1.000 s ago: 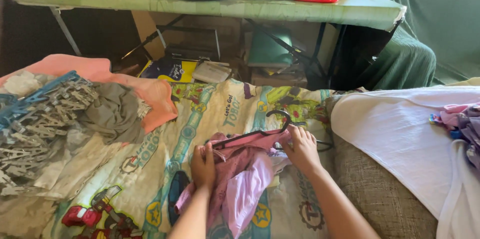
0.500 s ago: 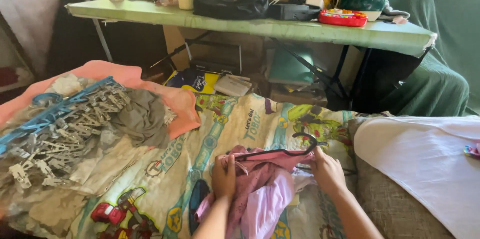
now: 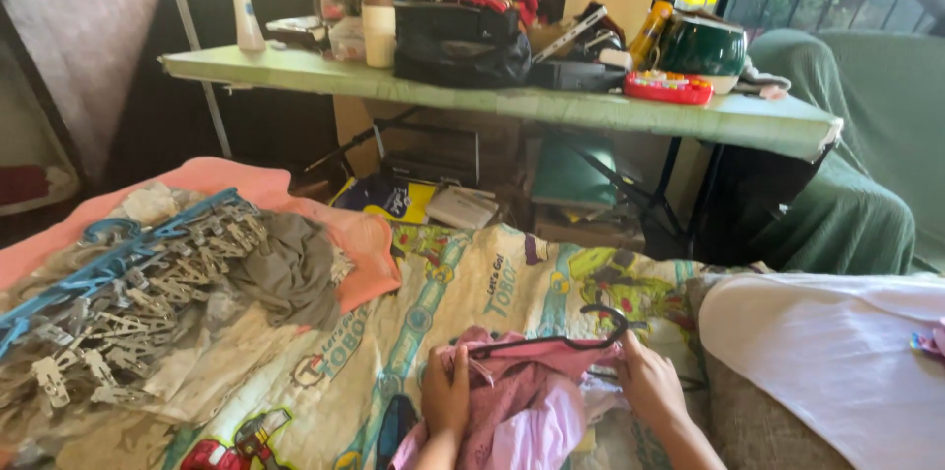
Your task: The person removes several small garments from hangers and folds them on a bed. They handle a pink top, a patterned dress, and a pink shirt, placing each folded item into a neat pile.
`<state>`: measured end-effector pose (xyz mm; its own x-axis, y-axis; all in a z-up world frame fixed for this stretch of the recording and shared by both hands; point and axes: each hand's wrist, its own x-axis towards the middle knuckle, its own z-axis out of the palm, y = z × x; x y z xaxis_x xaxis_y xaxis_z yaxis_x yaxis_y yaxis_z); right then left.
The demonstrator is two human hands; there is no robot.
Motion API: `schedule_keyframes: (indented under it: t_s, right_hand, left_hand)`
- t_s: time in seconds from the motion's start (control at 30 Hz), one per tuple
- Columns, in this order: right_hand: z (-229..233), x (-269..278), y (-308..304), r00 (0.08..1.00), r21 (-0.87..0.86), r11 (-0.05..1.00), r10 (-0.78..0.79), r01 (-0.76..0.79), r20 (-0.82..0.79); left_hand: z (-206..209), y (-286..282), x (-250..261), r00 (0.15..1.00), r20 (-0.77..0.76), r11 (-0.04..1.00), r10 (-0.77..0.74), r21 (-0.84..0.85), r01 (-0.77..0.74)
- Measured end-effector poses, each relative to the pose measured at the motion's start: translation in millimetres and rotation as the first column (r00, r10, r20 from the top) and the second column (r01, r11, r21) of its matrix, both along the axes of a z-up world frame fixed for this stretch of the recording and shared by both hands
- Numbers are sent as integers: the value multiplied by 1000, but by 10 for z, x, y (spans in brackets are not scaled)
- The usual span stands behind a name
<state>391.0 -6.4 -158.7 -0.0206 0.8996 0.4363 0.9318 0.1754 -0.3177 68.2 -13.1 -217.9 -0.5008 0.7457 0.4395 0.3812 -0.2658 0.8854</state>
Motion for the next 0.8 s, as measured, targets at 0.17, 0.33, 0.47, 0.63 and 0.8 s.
schedule_keyframes:
  t_s: [0.17, 0.33, 0.47, 0.63, 0.8]
  right_hand:
    - [14, -22, -6, 1000, -15, 1000, -14, 14, -2]
    - [34, -17, -11, 1000, -8, 1000, -3, 3, 0]
    - [39, -21, -29, 1000, -18, 1000, -6, 6, 6]
    - [58, -43, -75, 1000, -25, 1000, -11, 11, 2]
    - [100, -58, -58, 1000, -30, 1000, 5, -5, -18]
  left_hand:
    - [-19, 13, 0, 999, 32, 999, -16, -30, 17]
    - [34, -9, 5, 999, 41, 1000, -24, 0, 24]
    - [35, -41, 20, 999, 32, 999, -6, -47, 7]
    - [-3, -33, 21, 999, 33, 999, 3, -54, -2]
    - [-112, 83, 11, 1000, 11, 1000, 16, -26, -15]
